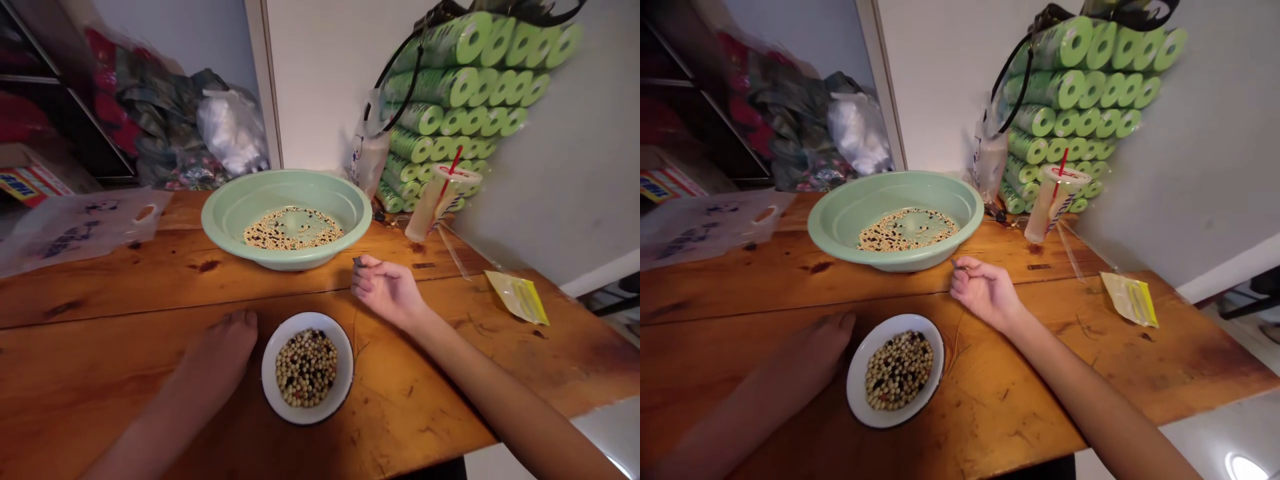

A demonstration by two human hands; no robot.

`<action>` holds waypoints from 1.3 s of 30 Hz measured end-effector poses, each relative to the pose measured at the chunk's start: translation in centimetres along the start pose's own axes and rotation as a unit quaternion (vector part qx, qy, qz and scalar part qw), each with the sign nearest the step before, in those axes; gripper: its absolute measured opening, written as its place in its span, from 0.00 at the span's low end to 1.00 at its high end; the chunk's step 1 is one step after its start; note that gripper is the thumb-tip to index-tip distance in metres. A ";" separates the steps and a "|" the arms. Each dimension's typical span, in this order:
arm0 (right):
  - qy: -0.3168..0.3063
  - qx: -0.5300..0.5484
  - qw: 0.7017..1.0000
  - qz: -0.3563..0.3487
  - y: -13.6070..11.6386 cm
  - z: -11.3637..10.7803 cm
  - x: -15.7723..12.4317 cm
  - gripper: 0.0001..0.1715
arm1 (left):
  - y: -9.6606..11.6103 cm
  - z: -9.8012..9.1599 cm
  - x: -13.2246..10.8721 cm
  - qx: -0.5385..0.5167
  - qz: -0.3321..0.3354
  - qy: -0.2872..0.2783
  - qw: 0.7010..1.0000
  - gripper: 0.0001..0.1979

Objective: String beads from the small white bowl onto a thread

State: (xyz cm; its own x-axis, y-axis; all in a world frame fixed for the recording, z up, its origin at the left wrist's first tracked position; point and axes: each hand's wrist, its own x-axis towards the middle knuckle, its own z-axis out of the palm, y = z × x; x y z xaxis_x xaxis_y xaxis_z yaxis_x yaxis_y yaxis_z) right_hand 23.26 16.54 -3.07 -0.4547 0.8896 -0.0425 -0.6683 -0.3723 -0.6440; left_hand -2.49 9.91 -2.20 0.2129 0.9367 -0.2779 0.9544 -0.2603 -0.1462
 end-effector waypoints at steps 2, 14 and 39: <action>0.010 -0.027 1.000 0.001 0.0 -0.1 0.1 0.12 | 0.0 0.1 0.0 0.002 0.000 0.001 1.000 0.20; 0.109 -0.223 0.963 -0.106 0.5 -1.5 0.6 0.08 | -0.3 0.5 -0.1 -0.008 0.012 0.016 1.000 0.19; 0.058 -0.732 0.668 -0.117 0.6 -3.5 1.3 0.05 | 0.1 0.1 0.1 0.011 -0.006 0.001 1.000 0.19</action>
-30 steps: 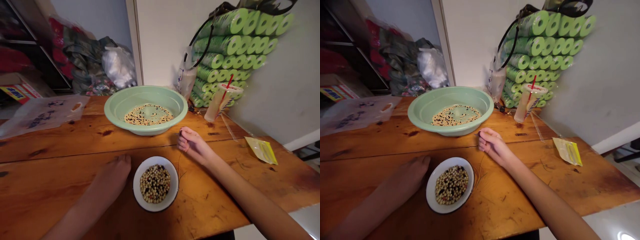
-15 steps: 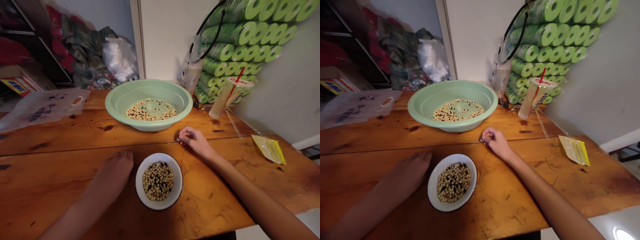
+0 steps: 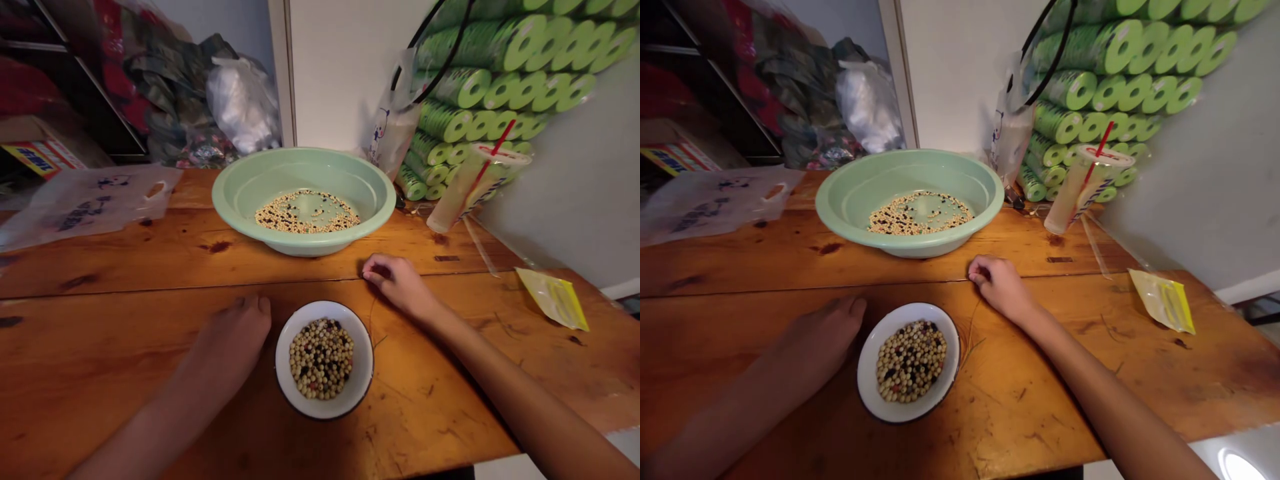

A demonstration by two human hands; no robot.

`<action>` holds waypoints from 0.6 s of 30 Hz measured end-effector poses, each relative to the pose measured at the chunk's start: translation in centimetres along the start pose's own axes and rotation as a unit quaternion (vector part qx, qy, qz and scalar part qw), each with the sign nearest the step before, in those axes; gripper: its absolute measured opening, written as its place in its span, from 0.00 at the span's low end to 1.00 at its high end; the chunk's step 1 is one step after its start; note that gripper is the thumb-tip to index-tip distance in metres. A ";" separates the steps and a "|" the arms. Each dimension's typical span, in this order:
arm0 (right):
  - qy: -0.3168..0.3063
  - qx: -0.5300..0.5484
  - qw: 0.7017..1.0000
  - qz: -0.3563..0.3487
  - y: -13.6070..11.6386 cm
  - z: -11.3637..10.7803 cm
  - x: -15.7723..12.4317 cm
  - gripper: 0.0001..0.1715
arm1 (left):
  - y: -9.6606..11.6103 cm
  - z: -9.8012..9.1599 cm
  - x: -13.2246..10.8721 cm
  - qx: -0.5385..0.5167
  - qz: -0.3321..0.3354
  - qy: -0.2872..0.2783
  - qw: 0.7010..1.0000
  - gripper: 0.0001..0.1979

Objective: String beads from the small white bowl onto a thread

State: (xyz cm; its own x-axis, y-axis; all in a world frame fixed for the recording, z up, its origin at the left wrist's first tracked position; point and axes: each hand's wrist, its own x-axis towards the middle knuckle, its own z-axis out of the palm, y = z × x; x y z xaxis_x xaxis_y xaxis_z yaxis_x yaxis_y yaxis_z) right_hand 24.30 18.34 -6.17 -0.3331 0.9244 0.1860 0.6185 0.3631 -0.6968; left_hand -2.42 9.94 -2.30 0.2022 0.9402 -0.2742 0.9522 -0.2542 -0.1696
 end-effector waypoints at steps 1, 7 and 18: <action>0.000 -0.006 1.000 0.005 0.1 -0.1 0.0 0.05 | 0.1 -0.1 0.0 0.001 -0.001 -0.001 1.000 0.19; 0.007 0.006 0.999 0.038 1.0 -0.6 0.4 0.05 | 0.2 -0.4 -0.1 0.000 -0.001 -0.011 1.000 0.19; -0.017 -0.016 0.999 0.035 1.0 -1.1 0.6 0.05 | 0.3 -0.5 -0.2 0.002 -0.002 -0.011 1.000 0.19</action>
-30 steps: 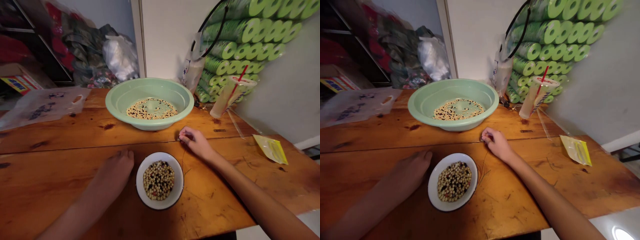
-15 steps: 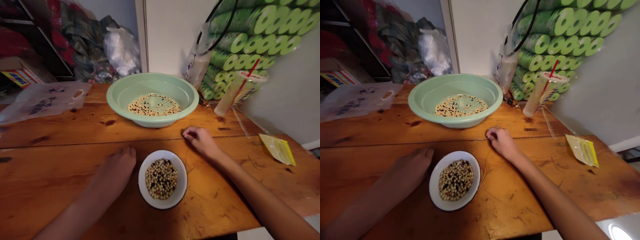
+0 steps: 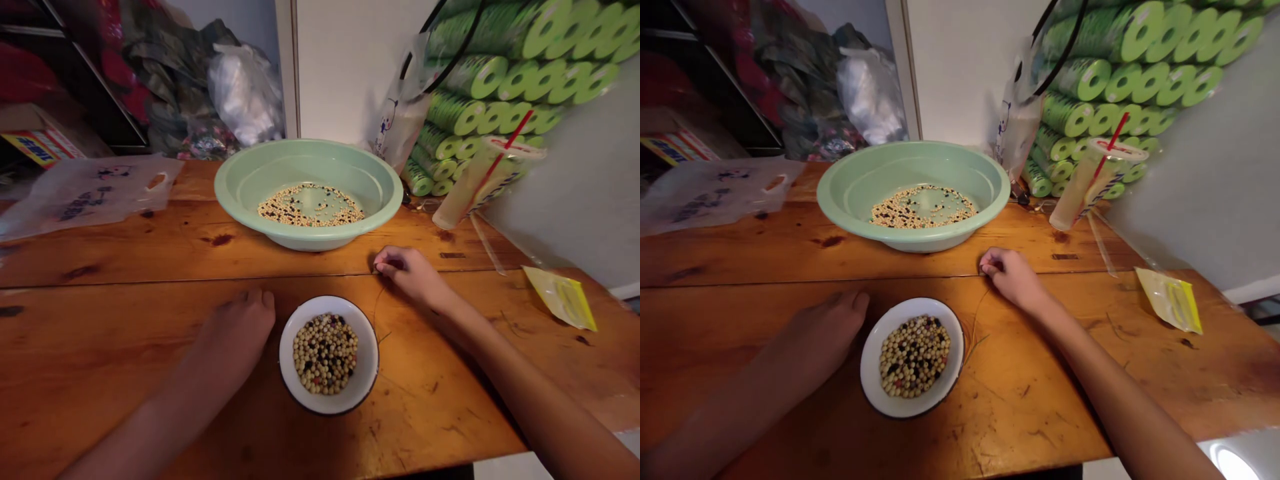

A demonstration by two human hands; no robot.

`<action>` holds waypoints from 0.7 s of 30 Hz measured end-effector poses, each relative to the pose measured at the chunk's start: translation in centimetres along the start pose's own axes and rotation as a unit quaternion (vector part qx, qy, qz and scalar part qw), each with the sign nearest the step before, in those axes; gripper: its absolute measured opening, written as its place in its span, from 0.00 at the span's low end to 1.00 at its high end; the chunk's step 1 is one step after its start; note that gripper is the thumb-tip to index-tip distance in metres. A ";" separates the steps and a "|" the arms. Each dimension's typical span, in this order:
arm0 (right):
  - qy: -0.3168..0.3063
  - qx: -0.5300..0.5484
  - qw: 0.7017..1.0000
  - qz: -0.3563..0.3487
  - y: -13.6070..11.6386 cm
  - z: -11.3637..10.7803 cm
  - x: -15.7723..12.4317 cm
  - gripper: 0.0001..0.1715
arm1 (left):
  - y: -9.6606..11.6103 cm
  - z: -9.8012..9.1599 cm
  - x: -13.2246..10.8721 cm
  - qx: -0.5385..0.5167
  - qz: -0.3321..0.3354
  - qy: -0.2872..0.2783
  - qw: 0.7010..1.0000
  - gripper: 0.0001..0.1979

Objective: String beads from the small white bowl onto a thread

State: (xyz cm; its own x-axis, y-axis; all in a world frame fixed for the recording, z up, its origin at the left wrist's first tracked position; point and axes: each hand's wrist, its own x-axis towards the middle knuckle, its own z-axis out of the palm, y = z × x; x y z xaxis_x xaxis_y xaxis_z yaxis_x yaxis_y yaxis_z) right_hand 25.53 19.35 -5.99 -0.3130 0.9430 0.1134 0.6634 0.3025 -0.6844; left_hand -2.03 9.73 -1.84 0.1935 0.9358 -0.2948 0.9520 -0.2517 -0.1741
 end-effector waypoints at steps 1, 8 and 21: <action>-0.003 -0.007 1.000 -0.001 0.0 -0.1 0.0 0.05 | 0.0 0.0 0.0 0.001 -0.001 0.001 1.000 0.19; -0.015 -0.072 0.997 -0.003 -0.2 -0.7 -0.2 0.07 | -0.1 0.2 -0.1 0.004 0.000 0.012 1.000 0.20; -0.005 -0.123 0.992 -0.006 -0.3 -1.2 -0.4 0.13 | -0.2 0.2 -0.2 0.014 0.009 0.014 1.000 0.18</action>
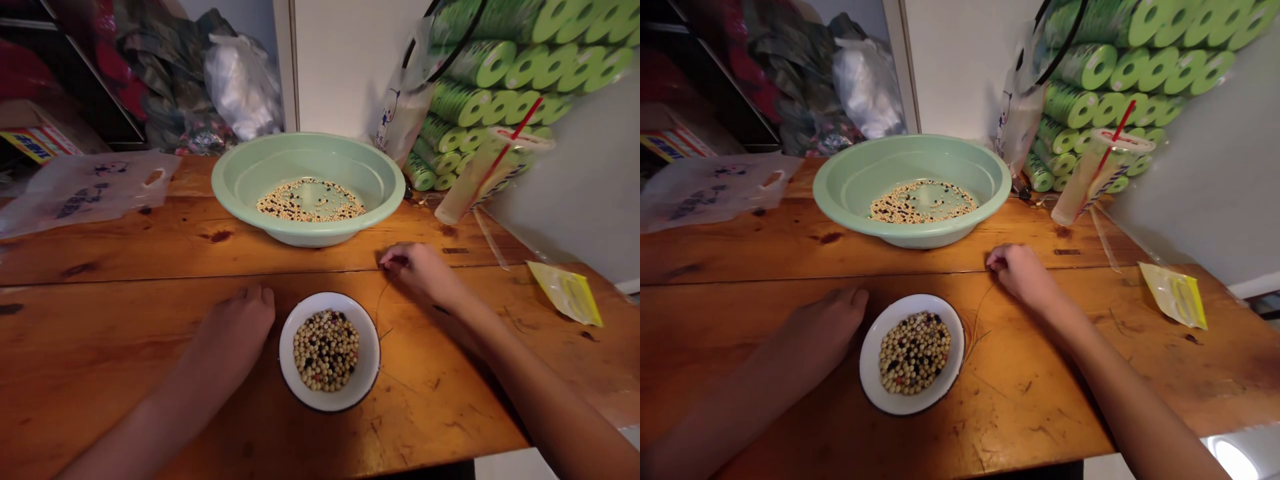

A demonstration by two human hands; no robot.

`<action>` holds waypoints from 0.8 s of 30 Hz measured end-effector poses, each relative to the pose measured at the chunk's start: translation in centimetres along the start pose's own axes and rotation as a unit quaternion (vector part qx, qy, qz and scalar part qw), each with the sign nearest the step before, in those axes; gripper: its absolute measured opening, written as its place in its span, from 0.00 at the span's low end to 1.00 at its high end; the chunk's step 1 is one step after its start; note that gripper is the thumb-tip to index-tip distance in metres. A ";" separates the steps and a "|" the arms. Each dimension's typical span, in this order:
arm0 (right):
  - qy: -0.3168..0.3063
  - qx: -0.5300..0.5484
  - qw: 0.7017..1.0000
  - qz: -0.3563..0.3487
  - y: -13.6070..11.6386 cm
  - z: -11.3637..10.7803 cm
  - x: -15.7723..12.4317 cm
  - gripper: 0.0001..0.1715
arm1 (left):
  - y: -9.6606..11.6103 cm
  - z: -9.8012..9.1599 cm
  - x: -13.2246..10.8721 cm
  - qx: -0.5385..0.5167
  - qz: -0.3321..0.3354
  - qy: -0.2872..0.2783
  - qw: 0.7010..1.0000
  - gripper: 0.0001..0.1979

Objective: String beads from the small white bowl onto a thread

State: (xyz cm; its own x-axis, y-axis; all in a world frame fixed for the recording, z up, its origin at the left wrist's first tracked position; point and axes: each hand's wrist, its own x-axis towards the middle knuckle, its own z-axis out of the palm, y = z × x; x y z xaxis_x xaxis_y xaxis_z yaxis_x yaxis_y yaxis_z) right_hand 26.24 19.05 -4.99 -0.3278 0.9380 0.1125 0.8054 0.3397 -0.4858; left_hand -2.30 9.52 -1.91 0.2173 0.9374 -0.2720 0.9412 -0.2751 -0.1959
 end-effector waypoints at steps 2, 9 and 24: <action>0.001 0.001 1.000 -0.003 0.1 0.0 0.0 0.13 | 0.0 0.0 0.0 -0.001 0.000 -0.002 1.000 0.17; 0.022 0.049 0.998 0.026 0.3 0.1 0.0 0.14 | -0.3 0.6 0.0 -0.008 0.004 0.012 1.000 0.17; -0.115 0.579 0.807 0.013 -3.2 -1.6 -1.2 0.08 | 0.0 0.3 0.0 0.011 -0.004 0.023 1.000 0.19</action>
State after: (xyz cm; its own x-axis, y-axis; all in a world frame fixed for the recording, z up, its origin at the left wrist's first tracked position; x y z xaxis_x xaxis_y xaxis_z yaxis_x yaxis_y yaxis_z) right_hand 24.86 17.01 -2.22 -0.5081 0.8612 -0.0089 -0.1439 -0.0951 -0.9850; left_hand -2.36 9.43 -2.23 0.2213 0.9487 -0.2257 0.9376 -0.2706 -0.2185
